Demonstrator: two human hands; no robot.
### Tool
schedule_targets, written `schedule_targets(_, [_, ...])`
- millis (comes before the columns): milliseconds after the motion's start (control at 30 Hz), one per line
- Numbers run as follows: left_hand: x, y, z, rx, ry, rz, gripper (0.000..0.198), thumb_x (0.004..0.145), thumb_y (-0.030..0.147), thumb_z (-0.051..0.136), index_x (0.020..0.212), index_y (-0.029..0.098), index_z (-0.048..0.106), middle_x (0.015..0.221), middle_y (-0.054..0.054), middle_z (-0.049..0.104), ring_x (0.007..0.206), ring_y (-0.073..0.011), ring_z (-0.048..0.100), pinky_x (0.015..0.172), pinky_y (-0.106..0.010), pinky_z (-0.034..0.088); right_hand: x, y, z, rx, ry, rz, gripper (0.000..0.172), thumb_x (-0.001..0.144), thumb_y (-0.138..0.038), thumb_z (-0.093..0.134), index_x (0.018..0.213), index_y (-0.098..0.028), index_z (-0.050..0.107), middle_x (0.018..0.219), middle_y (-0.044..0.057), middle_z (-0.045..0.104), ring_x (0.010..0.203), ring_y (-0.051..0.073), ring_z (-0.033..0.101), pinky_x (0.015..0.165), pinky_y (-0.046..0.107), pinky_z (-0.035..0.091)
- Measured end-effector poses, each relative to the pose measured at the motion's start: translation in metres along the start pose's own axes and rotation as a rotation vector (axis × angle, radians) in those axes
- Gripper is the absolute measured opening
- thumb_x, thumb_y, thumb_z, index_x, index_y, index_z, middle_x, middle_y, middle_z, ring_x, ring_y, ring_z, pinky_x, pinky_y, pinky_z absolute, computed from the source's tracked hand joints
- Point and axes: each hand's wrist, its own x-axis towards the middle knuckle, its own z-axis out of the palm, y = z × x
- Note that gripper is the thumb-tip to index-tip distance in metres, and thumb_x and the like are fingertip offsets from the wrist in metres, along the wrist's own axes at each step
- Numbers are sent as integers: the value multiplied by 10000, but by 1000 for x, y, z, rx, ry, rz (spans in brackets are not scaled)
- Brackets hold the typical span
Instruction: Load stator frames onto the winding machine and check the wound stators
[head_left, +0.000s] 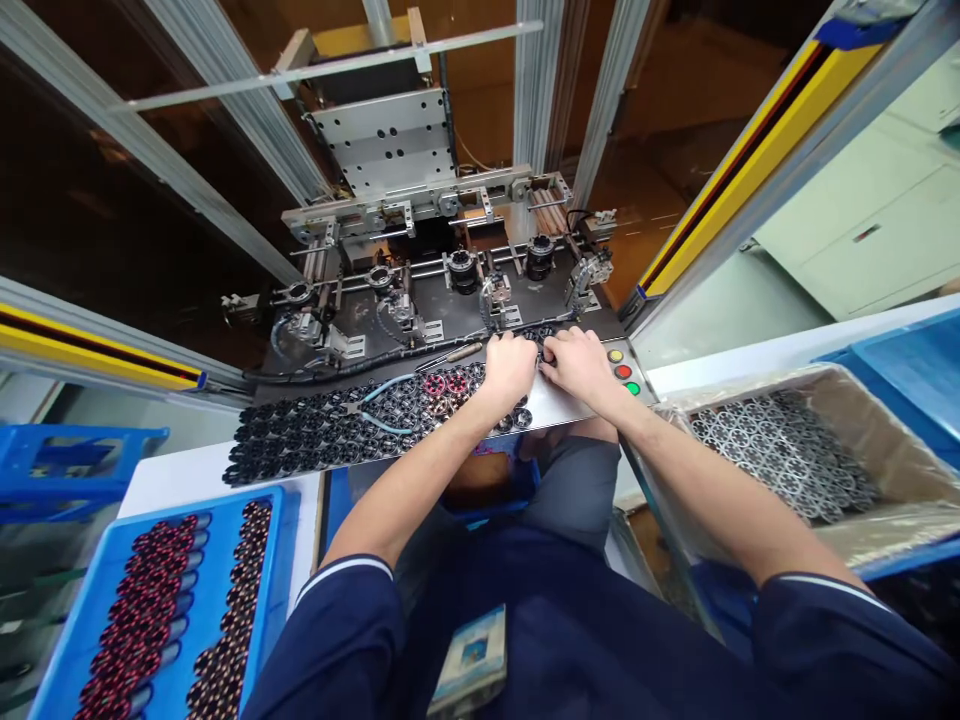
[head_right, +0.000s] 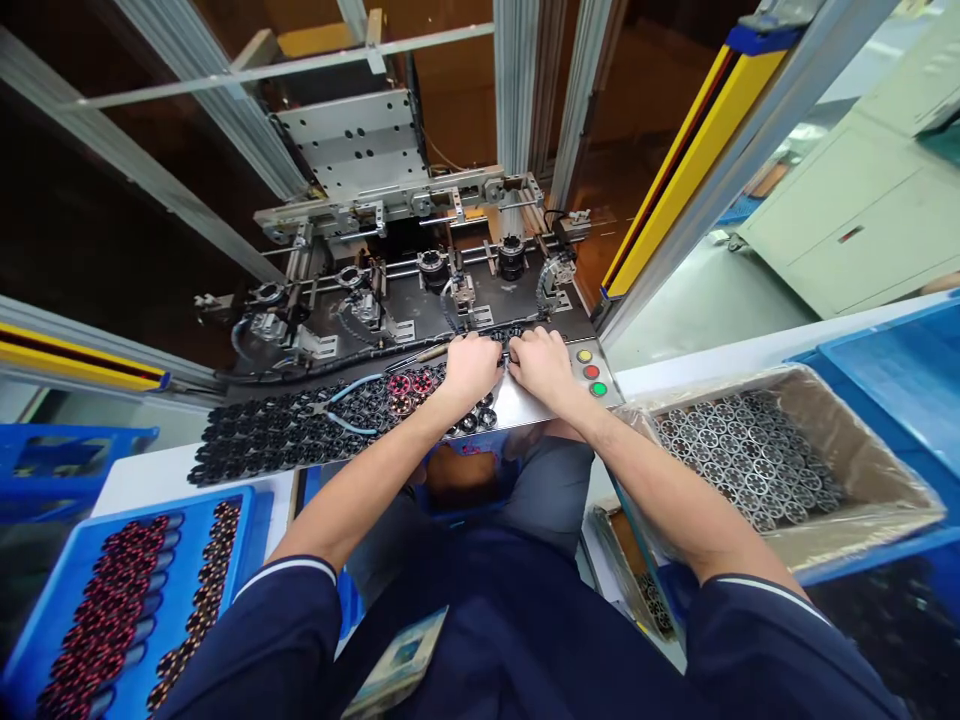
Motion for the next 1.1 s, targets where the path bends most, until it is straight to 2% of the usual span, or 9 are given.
schedule_targets(167, [-17, -15, -5, -85, 84, 34, 204, 1219, 211, 840, 1349, 104, 954, 1513, -190, 862, 1611, -444, 727, 1303, -584, 599, -10, 0, -10, 253, 130, 41, 513, 1277, -606, 876, 1485, -141, 808, 1457, 138, 765, 1397, 289, 755, 1289, 536, 697])
schedule_targets(233, [-37, -29, -11, -208, 201, 44, 142, 1191, 273, 931, 1302, 184, 940, 1497, -124, 850, 1508, -383, 765, 1225, -526, 628, -24, 2, -26, 417, 240, 24, 535, 1267, -638, 847, 1487, -152, 805, 1431, 141, 776, 1293, 271, 760, 1257, 522, 688])
schedule_targets(367, [-91, -51, -29, -1132, 469, 166, 370, 1059, 274, 1056, 1143, 220, 699, 1235, -16, 852, 933, -153, 846, 882, -289, 669, -62, -9, -71, 776, 414, -79, 744, 1216, -812, 817, 1679, -231, 770, 1575, 145, 775, 1040, 210, 782, 975, 418, 741])
schedule_targets(467, [-130, -54, -47, -1526, 506, 324, 528, 1020, 339, 1106, 1347, 255, 701, 1396, -48, 868, 888, -122, 883, 829, -217, 729, -82, -37, -106, 1017, 487, -192, 681, 1126, -807, 996, 1544, -286, 860, 1511, 94, 802, 1119, 208, 840, 928, 342, 767])
schedule_targets(667, [-172, -70, -65, -1548, 687, 559, 501, 1082, 83, 1019, 1506, 333, 925, 1488, -43, 884, 1136, -162, 952, 1019, -237, 807, -81, -99, -144, 1389, 480, -470, 365, 1081, -356, 1128, 1394, -328, 943, 1385, 56, 878, 1277, 222, 891, 1006, 287, 806])
schedule_targets(900, [-202, -120, -76, -1313, 858, 404, 441, 1102, 123, 989, 1467, 362, 930, 1496, -8, 899, 1385, -225, 926, 1163, -321, 824, -51, -136, -156, 1278, 247, -362, 527, 1117, -526, 1097, 1583, -390, 893, 1592, 62, 827, 1150, 229, 891, 913, 342, 834])
schedule_targets(1000, [-203, -174, -101, -1059, 997, 339, 518, 1074, 184, 1003, 1551, 363, 911, 1516, -10, 897, 1269, -254, 950, 1080, -377, 870, -12, -146, -165, 1216, 209, -381, 531, 1102, -653, 1096, 1478, -327, 911, 1516, 77, 841, 1230, 261, 887, 1036, 389, 840])
schedule_targets(1067, [-195, -233, -125, -773, 1102, 413, 596, 1054, 216, 998, 1605, 416, 887, 1536, 38, 890, 1278, -257, 938, 1015, -383, 879, 32, -153, -170, 1122, 223, -440, 627, 1106, -766, 1062, 1487, -295, 900, 1463, 78, 846, 1239, 262, 880, 1081, 408, 827])
schedule_targets(1100, [-188, -266, -136, -631, 1106, 303, 523, 1103, 226, 953, 1600, 373, 883, 1530, 45, 882, 1383, -275, 899, 1099, -459, 861, 59, -157, -171, 1056, 230, -484, 684, 1113, -809, 1035, 1514, -274, 891, 1479, 83, 839, 1277, 266, 872, 1109, 414, 816])
